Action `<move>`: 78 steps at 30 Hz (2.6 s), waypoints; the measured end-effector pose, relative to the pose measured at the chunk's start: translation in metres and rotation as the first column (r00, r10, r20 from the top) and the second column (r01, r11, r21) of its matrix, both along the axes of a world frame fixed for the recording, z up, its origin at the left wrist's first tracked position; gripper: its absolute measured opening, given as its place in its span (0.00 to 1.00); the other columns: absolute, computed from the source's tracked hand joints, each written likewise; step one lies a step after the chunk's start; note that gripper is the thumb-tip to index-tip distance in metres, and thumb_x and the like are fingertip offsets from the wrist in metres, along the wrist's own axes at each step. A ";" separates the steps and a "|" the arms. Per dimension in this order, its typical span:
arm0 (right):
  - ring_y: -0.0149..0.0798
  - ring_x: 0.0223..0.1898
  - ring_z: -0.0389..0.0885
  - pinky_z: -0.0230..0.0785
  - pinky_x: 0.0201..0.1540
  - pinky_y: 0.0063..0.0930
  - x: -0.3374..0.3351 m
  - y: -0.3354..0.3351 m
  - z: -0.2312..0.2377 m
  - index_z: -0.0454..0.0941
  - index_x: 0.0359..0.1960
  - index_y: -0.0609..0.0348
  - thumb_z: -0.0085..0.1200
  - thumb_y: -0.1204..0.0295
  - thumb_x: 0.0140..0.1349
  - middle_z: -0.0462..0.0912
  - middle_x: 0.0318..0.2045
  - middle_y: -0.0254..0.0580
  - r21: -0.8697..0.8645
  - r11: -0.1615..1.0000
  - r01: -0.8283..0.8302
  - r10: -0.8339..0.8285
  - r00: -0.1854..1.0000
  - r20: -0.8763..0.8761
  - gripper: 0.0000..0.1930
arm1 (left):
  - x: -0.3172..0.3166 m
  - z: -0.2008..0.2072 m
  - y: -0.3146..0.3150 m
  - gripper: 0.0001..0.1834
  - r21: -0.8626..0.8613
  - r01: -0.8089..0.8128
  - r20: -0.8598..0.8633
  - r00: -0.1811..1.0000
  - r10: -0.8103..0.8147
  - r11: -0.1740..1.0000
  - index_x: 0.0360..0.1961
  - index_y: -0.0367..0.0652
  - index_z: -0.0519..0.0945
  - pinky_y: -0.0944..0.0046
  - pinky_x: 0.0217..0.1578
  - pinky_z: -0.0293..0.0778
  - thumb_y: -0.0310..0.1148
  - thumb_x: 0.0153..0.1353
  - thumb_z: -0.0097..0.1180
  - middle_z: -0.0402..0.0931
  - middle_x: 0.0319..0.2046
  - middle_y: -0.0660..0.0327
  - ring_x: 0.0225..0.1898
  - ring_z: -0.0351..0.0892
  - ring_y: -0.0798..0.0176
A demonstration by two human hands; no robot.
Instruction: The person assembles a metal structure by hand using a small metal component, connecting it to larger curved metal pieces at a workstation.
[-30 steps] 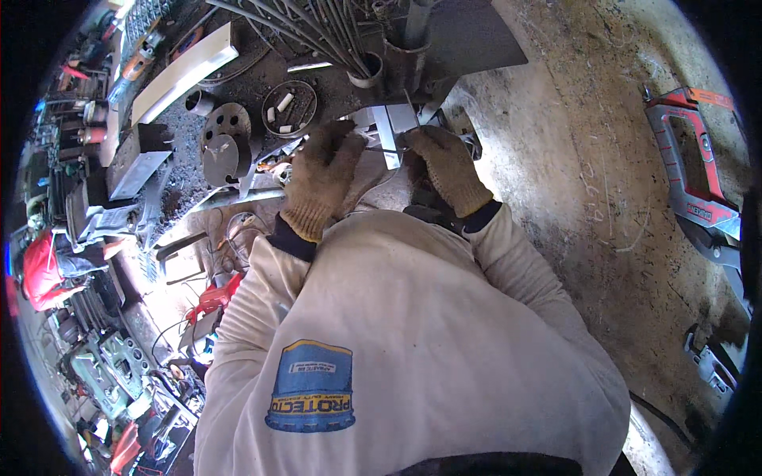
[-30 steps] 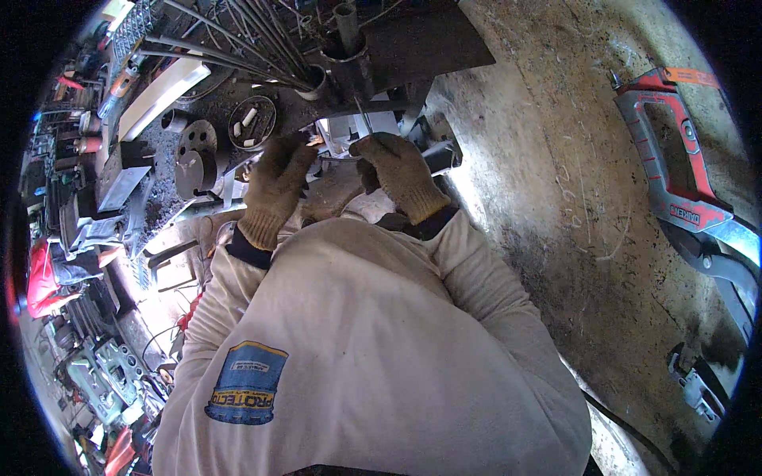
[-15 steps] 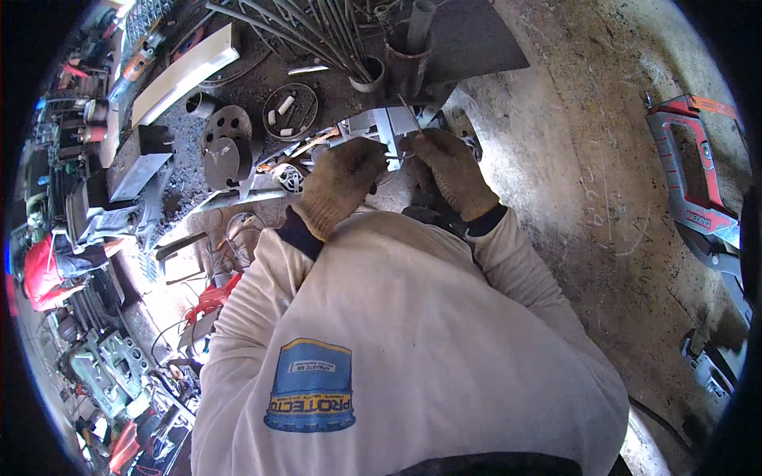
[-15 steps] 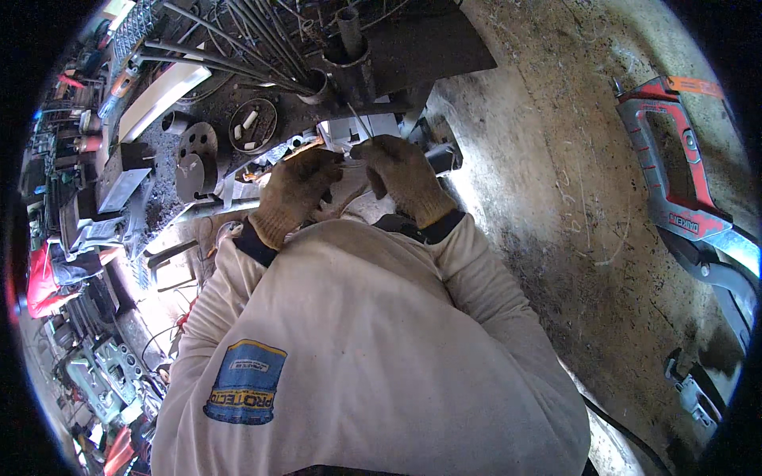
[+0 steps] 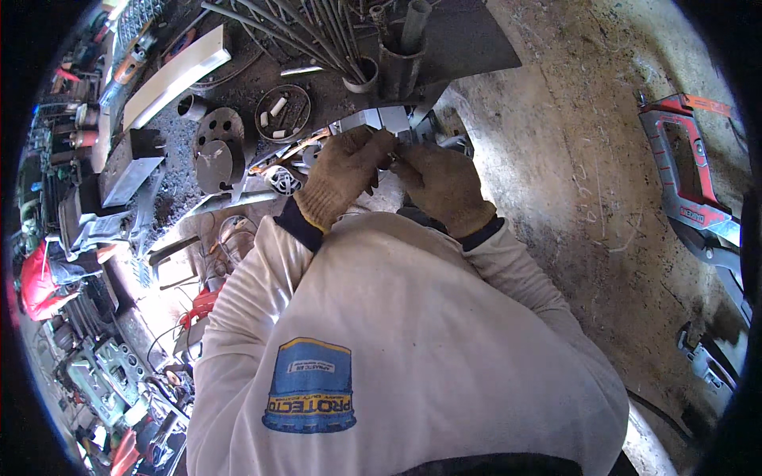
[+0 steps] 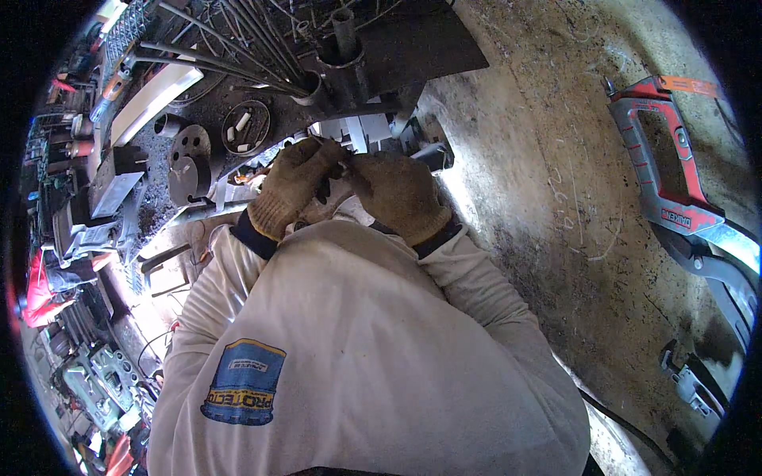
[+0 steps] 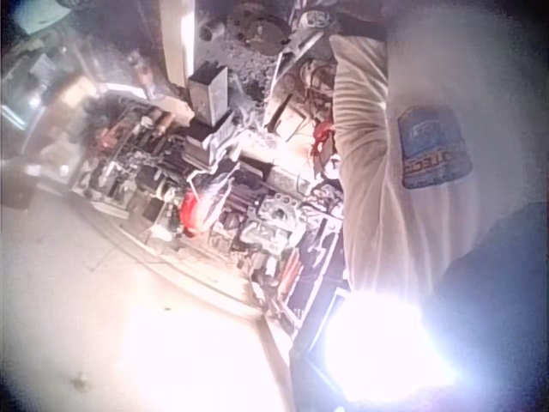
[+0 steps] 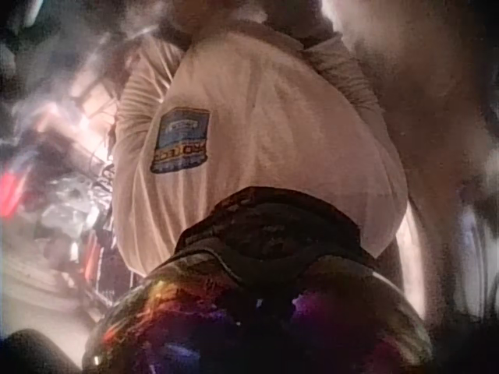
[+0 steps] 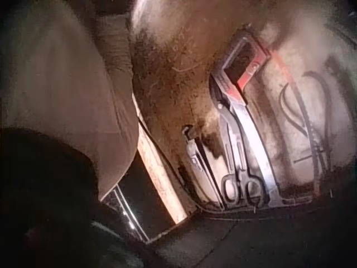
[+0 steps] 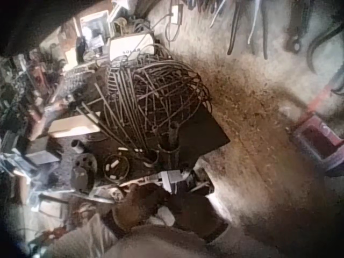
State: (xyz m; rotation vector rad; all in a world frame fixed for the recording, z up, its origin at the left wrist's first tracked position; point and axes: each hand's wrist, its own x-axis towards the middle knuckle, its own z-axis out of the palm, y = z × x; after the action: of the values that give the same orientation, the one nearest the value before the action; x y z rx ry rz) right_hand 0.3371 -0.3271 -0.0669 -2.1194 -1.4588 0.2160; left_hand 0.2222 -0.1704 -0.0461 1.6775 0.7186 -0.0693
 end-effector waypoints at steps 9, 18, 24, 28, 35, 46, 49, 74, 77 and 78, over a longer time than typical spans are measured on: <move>0.52 0.33 0.83 0.76 0.34 0.44 0.001 -0.005 0.004 0.80 0.49 0.55 0.57 0.63 0.65 0.83 0.34 0.49 0.115 0.987 0.110 -0.077 0.962 -0.260 0.15 | 0.003 -0.002 0.003 0.21 -0.325 -0.079 0.169 0.976 0.140 0.942 0.40 0.36 0.81 0.70 0.22 0.73 0.46 0.71 0.52 0.80 0.26 0.61 0.21 0.76 0.70; 0.53 0.34 0.81 0.74 0.36 0.47 0.004 -0.005 0.002 0.83 0.44 0.54 0.58 0.67 0.61 0.81 0.32 0.51 0.086 0.987 0.136 -0.130 0.988 -0.080 0.11 | 0.012 0.010 0.002 0.20 -0.352 -0.084 0.066 0.991 0.114 0.932 0.40 0.37 0.82 0.68 0.26 0.73 0.46 0.72 0.52 0.82 0.29 0.61 0.23 0.77 0.70; 0.52 0.39 0.82 0.74 0.43 0.43 0.032 -0.009 -0.006 0.84 0.42 0.57 0.56 0.66 0.65 0.83 0.36 0.51 0.269 0.934 0.236 -0.213 0.971 -0.111 0.11 | 0.003 -0.004 0.008 0.20 -0.266 0.034 0.080 0.997 -0.013 0.963 0.44 0.36 0.82 0.70 0.28 0.74 0.46 0.72 0.52 0.83 0.33 0.60 0.25 0.78 0.71; 0.50 0.37 0.84 0.75 0.42 0.39 0.047 -0.015 -0.016 0.83 0.43 0.58 0.54 0.65 0.68 0.84 0.35 0.50 0.163 0.942 0.295 -0.224 0.910 -0.348 0.12 | -0.003 -0.004 0.010 0.19 -0.208 0.094 -0.003 0.995 -0.096 0.974 0.47 0.36 0.82 0.71 0.30 0.74 0.43 0.71 0.53 0.84 0.35 0.59 0.28 0.79 0.72; 0.46 0.33 0.84 0.74 0.37 0.36 0.057 -0.013 -0.015 0.83 0.44 0.60 0.54 0.62 0.69 0.84 0.32 0.49 0.100 0.940 0.327 -0.258 0.870 -0.420 0.14 | -0.009 -0.012 0.008 0.22 -0.121 0.094 -0.002 0.996 -0.095 0.988 0.38 0.37 0.83 0.66 0.31 0.76 0.49 0.71 0.52 0.82 0.29 0.61 0.30 0.80 0.70; 0.45 0.34 0.79 0.72 0.40 0.44 0.012 -0.004 0.000 0.84 0.44 0.50 0.62 0.65 0.56 0.80 0.29 0.38 0.220 0.974 -0.052 0.002 0.975 0.222 0.14 | 0.009 -0.001 0.003 0.18 -0.378 -0.029 0.077 0.995 0.063 0.925 0.48 0.36 0.80 0.69 0.30 0.76 0.41 0.73 0.50 0.83 0.34 0.60 0.28 0.79 0.70; 0.48 0.33 0.77 0.71 0.41 0.45 0.018 0.001 0.001 0.83 0.47 0.50 0.60 0.64 0.57 0.78 0.30 0.40 0.203 0.979 -0.029 -0.025 0.965 0.260 0.16 | 0.011 -0.033 0.008 0.17 -0.201 0.022 0.202 0.979 0.019 0.979 0.45 0.36 0.80 0.69 0.31 0.76 0.40 0.73 0.50 0.83 0.34 0.59 0.28 0.79 0.69; 0.31 0.31 0.80 0.72 0.37 0.27 0.060 0.048 -0.008 0.83 0.42 0.66 0.58 0.63 0.66 0.84 0.33 0.39 0.020 0.885 0.465 -0.205 0.428 -0.880 0.15 | 0.039 -0.047 0.006 0.17 -0.196 -0.043 0.243 0.966 0.091 0.980 0.48 0.36 0.81 0.67 0.35 0.77 0.40 0.68 0.55 0.83 0.35 0.59 0.33 0.81 0.68; 0.30 0.31 0.80 0.72 0.37 0.26 0.065 0.044 -0.020 0.83 0.42 0.65 0.59 0.64 0.66 0.85 0.33 0.38 0.068 0.901 0.428 -0.252 0.645 -0.721 0.14 | 0.034 -0.030 0.005 0.13 -0.330 -0.182 0.026 0.979 0.201 0.926 0.47 0.34 0.80 0.66 0.34 0.78 0.34 0.68 0.56 0.83 0.39 0.57 0.32 0.80 0.66; 0.30 0.31 0.80 0.72 0.37 0.26 0.063 0.046 -0.020 0.83 0.42 0.65 0.59 0.64 0.66 0.85 0.33 0.38 0.067 0.901 0.428 -0.252 0.645 -0.722 0.14 | 0.031 -0.032 0.007 0.13 -0.330 -0.182 0.025 0.979 0.201 0.926 0.47 0.34 0.80 0.66 0.34 0.78 0.34 0.68 0.56 0.83 0.39 0.57 0.32 0.80 0.66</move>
State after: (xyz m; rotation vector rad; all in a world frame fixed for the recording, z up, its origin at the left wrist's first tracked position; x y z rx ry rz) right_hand 0.4003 -0.2815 -0.0866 -1.7667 -0.5768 0.5987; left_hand 0.2531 -0.1633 -0.0776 1.2822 0.7786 -0.0002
